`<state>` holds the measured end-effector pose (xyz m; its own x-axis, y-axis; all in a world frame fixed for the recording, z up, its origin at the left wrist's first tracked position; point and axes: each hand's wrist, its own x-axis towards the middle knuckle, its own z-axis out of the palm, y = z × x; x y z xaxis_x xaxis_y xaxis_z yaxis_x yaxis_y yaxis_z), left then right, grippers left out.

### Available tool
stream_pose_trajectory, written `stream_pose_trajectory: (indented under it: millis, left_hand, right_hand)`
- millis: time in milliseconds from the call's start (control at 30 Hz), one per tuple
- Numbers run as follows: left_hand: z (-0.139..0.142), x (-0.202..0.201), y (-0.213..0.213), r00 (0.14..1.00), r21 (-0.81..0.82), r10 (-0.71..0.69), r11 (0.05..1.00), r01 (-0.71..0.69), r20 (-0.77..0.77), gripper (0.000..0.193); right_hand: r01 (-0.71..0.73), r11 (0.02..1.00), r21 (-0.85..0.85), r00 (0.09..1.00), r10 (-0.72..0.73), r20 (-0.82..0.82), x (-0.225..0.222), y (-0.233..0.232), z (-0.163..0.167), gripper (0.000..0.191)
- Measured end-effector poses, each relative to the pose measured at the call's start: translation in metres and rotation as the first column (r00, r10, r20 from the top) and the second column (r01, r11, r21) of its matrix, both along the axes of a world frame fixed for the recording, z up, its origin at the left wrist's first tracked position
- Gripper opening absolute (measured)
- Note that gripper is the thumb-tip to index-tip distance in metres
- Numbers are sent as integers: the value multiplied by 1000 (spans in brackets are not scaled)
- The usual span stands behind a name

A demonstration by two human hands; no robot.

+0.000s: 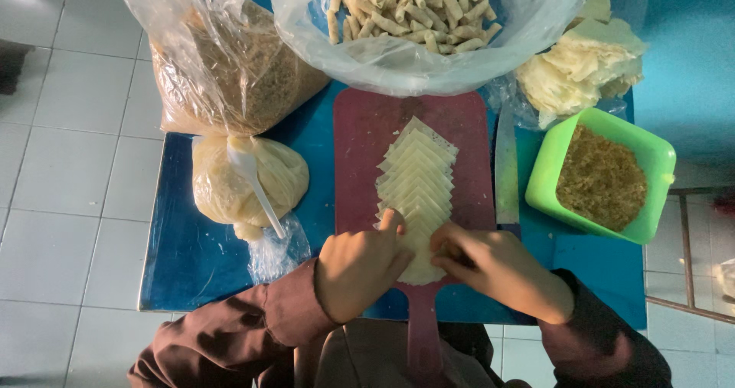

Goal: The person tears pieces from a block of soft dough and arranges the thin slices in an overlapping herringbone pattern on a paddle-shaped board. They continue adding slices to extend the pattern, then use a spoon to press and smooth the arranged slices.

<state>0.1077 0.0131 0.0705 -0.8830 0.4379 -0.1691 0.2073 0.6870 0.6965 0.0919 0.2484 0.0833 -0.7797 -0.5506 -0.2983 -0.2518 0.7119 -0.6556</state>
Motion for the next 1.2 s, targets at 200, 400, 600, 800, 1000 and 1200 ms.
stream_pose_trajectory:
  millis: [200, 400, 600, 800, 1000, 1200]
  left_hand:
    - [8, 2, -6, 999, -11, 35, 999, -35, 10, 42]
    - [18, -4, -15, 999, -79, 6, 997, -10, -51, 40]
    - [8, -15, -7, 938, 15, 176, 984, -179, -298, 35]
    - [-14, -35, 0, 892, 103, 254, 967, -232, -373, 42]
    - [-20, -33, -1, 901, 140, 248, 968, -211, -357, 59]
    - [-25, -29, -8, 874, 163, 240, 969, -187, -423, 53]
  right_hand:
    - [40, 994, -99, 993, -50, -104, -3, 1, 8, 19]
    - [139, 981, -134, 951, -170, -257, -8, 1, 11, 16]
    - [47, 978, -202, 853, -144, -502, -15, -5, 4, 30]
    - [19, 991, -135, 781, -99, -617, -34, -12, -4, 38]
    - [16, 994, -110, 773, -82, -629, -37, -19, -21, 57]
    - [34, 996, 78, 725, 29, -688, -40, -46, -55, 83]
